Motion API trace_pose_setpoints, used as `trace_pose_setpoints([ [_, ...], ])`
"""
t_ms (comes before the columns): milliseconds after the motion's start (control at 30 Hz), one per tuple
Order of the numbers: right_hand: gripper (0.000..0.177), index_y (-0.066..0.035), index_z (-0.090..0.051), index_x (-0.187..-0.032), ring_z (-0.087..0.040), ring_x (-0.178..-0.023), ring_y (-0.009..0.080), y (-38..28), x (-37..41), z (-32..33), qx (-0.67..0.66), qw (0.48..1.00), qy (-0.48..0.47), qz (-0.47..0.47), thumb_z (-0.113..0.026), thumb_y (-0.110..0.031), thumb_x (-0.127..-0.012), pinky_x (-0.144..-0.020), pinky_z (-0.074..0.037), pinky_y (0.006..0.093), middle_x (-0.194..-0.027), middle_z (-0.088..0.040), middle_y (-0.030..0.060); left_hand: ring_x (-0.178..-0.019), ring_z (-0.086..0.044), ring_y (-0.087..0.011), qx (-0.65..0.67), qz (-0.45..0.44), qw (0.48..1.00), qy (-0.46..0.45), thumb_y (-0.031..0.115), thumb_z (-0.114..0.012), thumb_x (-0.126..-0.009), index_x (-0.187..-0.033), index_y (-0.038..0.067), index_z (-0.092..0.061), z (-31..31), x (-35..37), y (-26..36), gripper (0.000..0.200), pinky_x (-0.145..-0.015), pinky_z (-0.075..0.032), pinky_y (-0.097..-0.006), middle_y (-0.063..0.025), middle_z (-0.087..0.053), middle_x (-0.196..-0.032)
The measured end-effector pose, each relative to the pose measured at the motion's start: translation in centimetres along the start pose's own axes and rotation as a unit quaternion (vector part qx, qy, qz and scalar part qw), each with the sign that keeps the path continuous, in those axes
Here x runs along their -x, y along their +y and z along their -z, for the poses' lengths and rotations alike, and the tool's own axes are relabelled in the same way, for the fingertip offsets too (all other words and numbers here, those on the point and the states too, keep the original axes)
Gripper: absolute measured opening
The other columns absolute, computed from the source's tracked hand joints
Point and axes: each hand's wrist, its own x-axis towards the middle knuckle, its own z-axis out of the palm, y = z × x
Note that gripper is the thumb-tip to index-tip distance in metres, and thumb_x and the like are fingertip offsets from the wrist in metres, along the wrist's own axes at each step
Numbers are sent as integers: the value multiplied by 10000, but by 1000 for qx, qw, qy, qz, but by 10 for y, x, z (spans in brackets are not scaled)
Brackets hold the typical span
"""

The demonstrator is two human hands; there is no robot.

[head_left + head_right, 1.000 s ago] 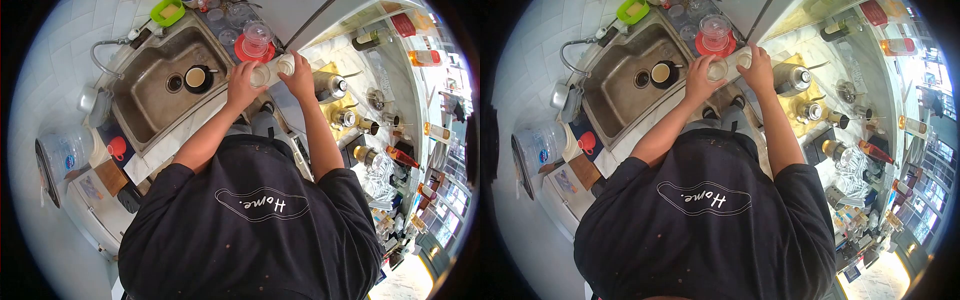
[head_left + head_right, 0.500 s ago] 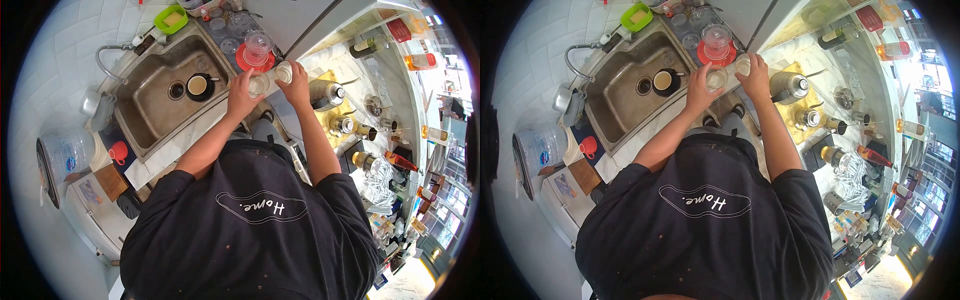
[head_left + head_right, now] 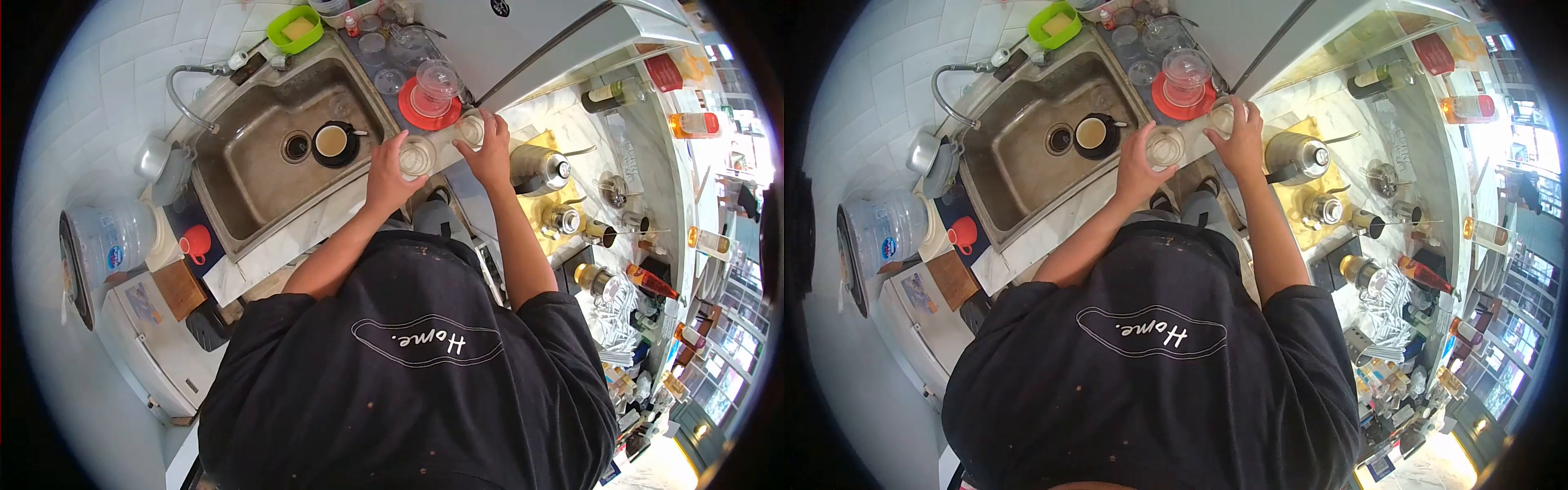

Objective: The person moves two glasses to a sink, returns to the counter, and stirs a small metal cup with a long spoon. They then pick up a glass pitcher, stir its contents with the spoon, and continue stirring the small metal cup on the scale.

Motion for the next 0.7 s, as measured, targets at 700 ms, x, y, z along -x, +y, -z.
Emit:
trace_pose_setpoints([
  [700,875,-48,-469,-1495,-529,-1252,460,-10,12,-2,-46,999,-24,-15,-889,-231,-750,-1059,-469,516,-1402,-512,249,-1329,-547,-399,37,10,999,-4,212,-925,-706,-1514,59,-420,10,14,-12,965,-1105,-454,-476,-198,-568,-1414],
])
